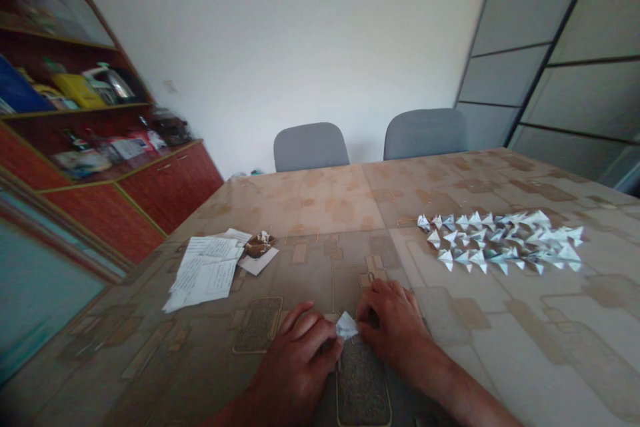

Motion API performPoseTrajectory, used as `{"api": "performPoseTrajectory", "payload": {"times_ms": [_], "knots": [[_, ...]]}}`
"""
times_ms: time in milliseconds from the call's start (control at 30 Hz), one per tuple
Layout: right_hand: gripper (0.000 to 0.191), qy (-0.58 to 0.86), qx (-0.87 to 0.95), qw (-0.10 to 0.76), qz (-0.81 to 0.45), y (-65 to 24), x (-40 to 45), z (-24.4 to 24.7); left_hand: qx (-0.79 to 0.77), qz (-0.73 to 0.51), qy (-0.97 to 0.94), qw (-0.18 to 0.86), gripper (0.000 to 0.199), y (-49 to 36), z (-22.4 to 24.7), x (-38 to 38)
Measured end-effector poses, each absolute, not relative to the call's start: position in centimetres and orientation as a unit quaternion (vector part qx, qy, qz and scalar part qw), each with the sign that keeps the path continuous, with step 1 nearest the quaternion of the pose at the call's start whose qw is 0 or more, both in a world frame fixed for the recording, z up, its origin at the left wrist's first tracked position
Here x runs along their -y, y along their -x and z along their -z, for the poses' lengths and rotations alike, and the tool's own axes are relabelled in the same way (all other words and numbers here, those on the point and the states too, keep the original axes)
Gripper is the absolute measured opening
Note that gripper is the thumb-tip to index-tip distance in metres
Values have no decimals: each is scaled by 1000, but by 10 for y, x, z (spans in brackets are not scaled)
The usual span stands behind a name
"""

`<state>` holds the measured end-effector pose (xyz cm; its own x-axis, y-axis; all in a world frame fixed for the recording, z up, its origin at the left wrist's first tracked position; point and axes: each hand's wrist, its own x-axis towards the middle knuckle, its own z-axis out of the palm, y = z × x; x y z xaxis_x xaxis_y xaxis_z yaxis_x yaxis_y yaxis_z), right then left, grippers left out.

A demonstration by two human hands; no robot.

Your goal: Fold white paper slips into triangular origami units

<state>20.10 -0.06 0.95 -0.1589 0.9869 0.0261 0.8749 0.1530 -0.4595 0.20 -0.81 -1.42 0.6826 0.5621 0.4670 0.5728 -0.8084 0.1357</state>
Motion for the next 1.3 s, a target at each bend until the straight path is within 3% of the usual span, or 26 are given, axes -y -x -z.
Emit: {"api": "performPoseTrajectory", "payload": {"times_ms": [300,533,833,933,1100,1200,1300], "knots": [[7,652,726,164,-142,-193,5,-10,306,260,915,15,13,-3,16,8],[18,626,741,171,-172,-203,0,-11,301,269,915,24,13,-2,14,8],[5,593,741,244,-200,-197,-6,-2,307,291,906,-2,15,0,9,7],[8,580,733,272,-228,-198,-6,-5,306,287,903,-92,19,4,-2,4],[34,520,605,422,-431,-196,-2,-18,430,390,727,-368,30,3,-8,-8],[43,504,562,442,-485,-190,2,-20,409,403,627,-526,25,-3,-3,-12],[41,485,557,433,-517,-184,7,-16,380,399,573,-607,26,-7,-4,-11]]}}
